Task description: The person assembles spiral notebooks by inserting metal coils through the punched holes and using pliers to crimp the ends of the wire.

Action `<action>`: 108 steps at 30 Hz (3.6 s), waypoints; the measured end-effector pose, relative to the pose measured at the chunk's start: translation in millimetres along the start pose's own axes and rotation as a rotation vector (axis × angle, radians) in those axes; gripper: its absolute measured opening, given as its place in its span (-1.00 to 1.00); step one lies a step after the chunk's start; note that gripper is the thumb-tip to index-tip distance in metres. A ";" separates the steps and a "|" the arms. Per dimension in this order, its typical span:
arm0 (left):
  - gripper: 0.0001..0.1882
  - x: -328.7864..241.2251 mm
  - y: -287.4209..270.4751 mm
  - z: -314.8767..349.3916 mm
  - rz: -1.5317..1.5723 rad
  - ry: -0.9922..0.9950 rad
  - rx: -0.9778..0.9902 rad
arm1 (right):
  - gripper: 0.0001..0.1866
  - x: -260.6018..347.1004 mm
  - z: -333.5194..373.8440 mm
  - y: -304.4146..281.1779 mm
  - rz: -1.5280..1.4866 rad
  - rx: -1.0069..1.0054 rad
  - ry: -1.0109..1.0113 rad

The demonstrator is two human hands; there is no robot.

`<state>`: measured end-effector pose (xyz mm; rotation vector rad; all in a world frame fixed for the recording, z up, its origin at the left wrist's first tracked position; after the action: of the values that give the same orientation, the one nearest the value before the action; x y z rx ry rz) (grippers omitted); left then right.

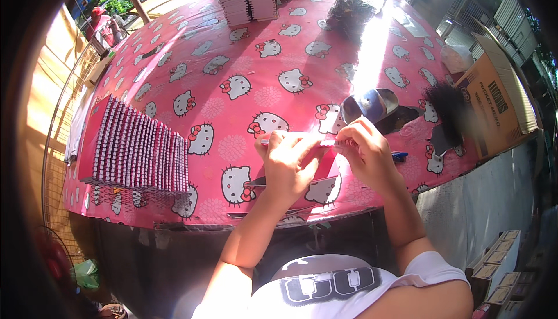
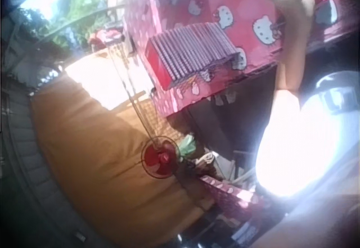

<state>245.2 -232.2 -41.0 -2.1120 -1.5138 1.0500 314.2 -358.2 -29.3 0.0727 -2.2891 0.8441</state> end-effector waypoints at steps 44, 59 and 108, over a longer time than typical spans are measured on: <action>-0.55 8.7 4.3 -11.0 0.172 -0.029 0.116 | -0.63 -102.3 -13.3 -38.4 -0.184 0.050 0.219; -0.74 107.2 28.5 32.0 1.193 -0.720 -0.012 | -0.42 -59.4 -38.7 6.4 -0.699 0.226 0.291; -0.81 240.2 2.3 74.6 0.162 -1.196 -0.206 | -0.56 -702.9 -170.6 -428.7 0.700 -0.494 1.221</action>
<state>230.9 -23.8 -181.1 -1.7375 -1.9370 2.5865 1067.2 -717.0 -135.7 -1.1785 -1.2252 0.3764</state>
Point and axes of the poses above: each hand's wrist, its own z-axis away from the middle knuckle, its own y-axis out of the palm, x = y × z, the point moved 10 cm from there along -z, towards the middle knuckle, and after that the axes turned 10 degrees about -z, right-handed, at the moved point
